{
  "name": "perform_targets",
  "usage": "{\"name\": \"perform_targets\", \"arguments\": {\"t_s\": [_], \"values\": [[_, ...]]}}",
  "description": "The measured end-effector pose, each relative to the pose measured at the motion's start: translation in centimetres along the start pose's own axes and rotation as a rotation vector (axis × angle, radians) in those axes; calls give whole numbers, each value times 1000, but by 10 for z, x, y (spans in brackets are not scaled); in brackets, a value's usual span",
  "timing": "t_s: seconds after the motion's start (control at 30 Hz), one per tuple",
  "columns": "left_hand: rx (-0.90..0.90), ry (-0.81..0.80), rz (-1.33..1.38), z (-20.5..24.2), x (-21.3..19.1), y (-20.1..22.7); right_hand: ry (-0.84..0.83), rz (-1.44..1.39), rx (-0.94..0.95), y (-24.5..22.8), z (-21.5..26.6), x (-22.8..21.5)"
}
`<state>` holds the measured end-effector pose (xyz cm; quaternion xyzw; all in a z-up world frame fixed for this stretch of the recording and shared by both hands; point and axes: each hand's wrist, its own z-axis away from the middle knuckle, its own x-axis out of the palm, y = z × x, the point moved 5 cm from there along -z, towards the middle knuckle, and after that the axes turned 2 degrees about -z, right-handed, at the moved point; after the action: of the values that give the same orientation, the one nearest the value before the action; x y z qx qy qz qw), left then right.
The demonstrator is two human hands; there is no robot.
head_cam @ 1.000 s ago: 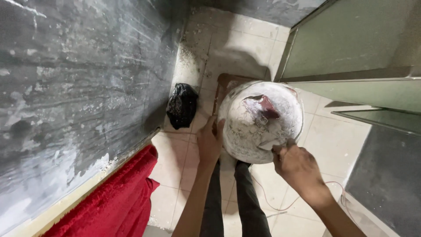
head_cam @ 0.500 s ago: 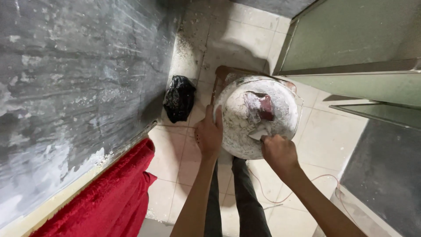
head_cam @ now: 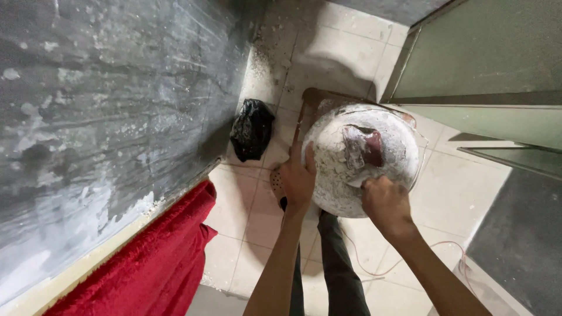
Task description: The person places a stool on the floor, sets a bucket onto the stool, and scrapes the compound inside the bucket using a scraper.
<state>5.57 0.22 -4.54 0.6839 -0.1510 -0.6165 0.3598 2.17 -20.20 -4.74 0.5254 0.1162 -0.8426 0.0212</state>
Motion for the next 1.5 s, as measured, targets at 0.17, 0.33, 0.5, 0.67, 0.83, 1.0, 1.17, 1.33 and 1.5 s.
{"name": "perform_targets", "arguments": {"t_s": [0.17,0.33,0.5,0.67,0.83,1.0,1.17,1.33,1.5], "values": [[6,22,65,5,3,-2,0,-80,39,-6,8,-23],[-70,-54,11,10,10,-5,16,-85,53,-18,14,-15],[-59,-43,94,4,3,-5,-113,-146,136,-13,20,-26],[0,2,120,9,6,1,-51,-150,166,-18,15,-28],[-57,-25,72,5,-3,3,-194,-238,237,-14,34,-36],[-68,-37,-70,1,-17,17,-107,-288,194,-26,20,-22],[-98,-48,-196,6,-20,21,-112,-283,249,-36,35,-15],[43,140,-165,2,-26,23,-204,-306,257,-43,22,-22],[-175,-72,-71,8,-15,13,-256,-476,338,-36,15,-31]]}}
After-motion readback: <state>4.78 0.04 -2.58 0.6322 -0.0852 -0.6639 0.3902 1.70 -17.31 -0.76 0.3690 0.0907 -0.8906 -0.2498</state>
